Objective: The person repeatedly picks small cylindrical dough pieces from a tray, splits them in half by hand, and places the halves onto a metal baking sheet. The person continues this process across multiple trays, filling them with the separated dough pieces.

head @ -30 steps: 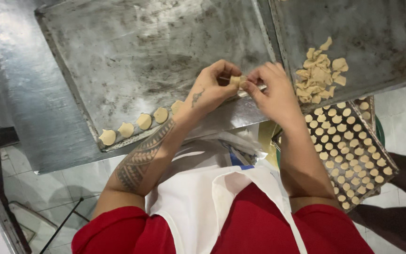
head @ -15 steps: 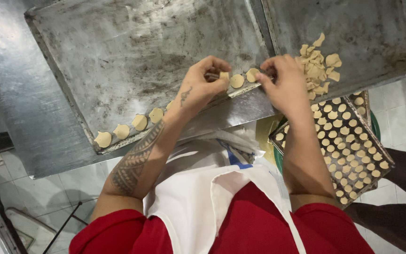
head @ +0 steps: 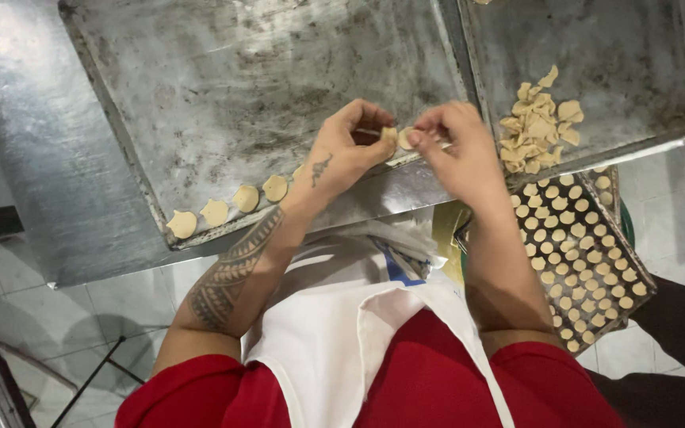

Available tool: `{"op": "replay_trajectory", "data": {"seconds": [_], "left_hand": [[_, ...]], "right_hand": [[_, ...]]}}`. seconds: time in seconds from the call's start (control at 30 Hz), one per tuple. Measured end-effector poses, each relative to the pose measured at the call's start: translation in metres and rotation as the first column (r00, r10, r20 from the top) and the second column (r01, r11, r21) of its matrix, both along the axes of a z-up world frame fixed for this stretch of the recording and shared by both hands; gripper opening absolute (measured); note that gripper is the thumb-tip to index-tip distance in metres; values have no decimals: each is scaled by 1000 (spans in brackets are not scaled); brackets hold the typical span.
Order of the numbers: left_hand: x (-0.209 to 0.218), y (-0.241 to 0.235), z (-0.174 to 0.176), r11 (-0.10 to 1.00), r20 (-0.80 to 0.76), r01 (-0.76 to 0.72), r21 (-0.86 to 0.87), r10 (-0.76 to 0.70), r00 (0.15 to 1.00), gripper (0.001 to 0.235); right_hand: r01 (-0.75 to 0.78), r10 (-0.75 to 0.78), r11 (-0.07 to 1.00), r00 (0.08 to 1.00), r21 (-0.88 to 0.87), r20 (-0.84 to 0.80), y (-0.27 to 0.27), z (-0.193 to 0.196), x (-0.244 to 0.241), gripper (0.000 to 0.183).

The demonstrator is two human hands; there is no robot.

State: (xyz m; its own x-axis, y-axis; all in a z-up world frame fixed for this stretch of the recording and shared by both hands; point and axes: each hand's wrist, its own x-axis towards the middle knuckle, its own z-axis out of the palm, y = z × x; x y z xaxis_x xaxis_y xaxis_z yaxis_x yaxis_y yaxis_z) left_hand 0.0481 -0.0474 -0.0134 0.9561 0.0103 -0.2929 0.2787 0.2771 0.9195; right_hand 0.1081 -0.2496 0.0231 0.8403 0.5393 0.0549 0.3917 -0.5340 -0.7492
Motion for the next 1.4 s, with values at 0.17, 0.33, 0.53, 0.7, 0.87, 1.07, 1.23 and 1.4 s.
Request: {"op": "replay_trajectory", "data": {"seconds": [0.17,0.33,0.53,0.7,0.87,1.07,1.23,1.4], "left_hand": [[10,-11,0,996,75,12,84,-18,997,27],[17,-16,2,998,134,48,44,-54,990,27],[16,-8,6,999,87,36,11,-36,996,23],[7,6,13,997,78,35,72,-41,996,22],[-20,30,16,998,32,-33,53,32,999,26],[-55,54,23,990,38,-128,59,125,991,27],[-90,93,29,953,99,-254,164,240,966,27],[-128,134,34,924,40,-353,144,351,935,28]], "right_hand": [[26,-26,999,1000,19,-12,-2,-1,2,12],[16,-16,1000,1000,-6,18,-13,1,0,14],[191,-140,944,970,-270,198,-36,-8,17,11],[208,-127,923,959,-323,253,-45,-21,24,11],[306,-246,921,937,-243,249,-36,-14,15,17],[-93,93,996,996,10,2,49,-3,-22,13],[-304,314,948,942,98,-116,127,10,-41,17],[-478,482,876,871,63,-90,183,12,-57,16]]}}
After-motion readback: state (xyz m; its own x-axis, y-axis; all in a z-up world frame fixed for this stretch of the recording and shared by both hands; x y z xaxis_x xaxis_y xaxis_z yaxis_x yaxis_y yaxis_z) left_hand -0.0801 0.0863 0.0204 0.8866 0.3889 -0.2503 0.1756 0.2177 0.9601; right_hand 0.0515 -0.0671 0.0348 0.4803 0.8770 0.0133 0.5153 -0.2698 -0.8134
